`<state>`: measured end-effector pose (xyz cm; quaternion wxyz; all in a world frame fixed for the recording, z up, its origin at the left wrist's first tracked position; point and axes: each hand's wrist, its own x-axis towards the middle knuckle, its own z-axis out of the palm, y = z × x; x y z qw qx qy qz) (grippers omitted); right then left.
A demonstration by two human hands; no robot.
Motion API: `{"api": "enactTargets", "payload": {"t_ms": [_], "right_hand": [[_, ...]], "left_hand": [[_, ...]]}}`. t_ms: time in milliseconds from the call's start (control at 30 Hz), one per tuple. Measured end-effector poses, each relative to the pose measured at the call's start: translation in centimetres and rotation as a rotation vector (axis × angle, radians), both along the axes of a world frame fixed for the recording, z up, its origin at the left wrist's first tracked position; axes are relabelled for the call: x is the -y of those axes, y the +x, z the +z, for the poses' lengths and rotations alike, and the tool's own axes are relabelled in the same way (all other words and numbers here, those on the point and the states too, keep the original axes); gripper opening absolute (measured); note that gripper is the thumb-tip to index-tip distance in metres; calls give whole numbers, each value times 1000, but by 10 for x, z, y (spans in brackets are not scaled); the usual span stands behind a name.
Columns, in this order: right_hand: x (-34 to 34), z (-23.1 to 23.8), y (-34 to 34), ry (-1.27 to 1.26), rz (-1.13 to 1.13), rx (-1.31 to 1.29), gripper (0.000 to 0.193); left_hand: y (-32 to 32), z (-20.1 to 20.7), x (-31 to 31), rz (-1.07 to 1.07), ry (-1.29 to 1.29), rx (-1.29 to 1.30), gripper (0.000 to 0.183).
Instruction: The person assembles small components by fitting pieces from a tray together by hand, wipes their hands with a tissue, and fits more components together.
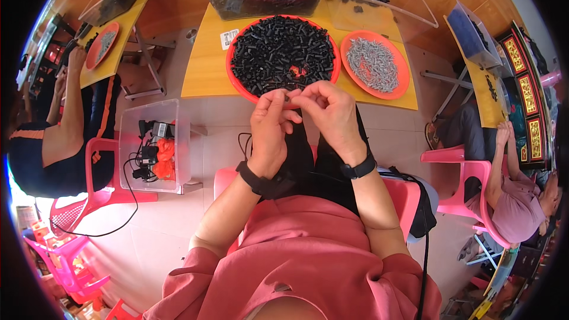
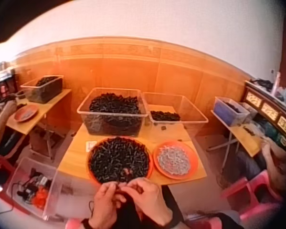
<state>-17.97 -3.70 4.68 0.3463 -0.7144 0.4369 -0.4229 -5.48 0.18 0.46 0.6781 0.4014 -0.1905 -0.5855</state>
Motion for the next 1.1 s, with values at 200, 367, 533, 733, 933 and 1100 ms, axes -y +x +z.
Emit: {"api": "enactTargets", "payload": {"t_ms": [200,367,533,733,933,1100], "right_hand": [[54,-21,-3,-186,-49,-359,15],[56,-22,22,-239,-91,-538,20],[65,-27,26,-204,-87,-587,20],[62,-20,16,8,-42,-92,8],[49,-19,5,447,152,391,10],[14,-11,7,358,150,385,12]], "left_hand": [[10,-3,6,117,-17,-97,21],[12,-2,5,116,5,-107,21],[13,-3,7,108,4,-116,22],[13,-2,6,78,-6,-143,24],[13,-2,7,56,-4,-143,25],[12,-2,6,41,-20,-106,24]]}}
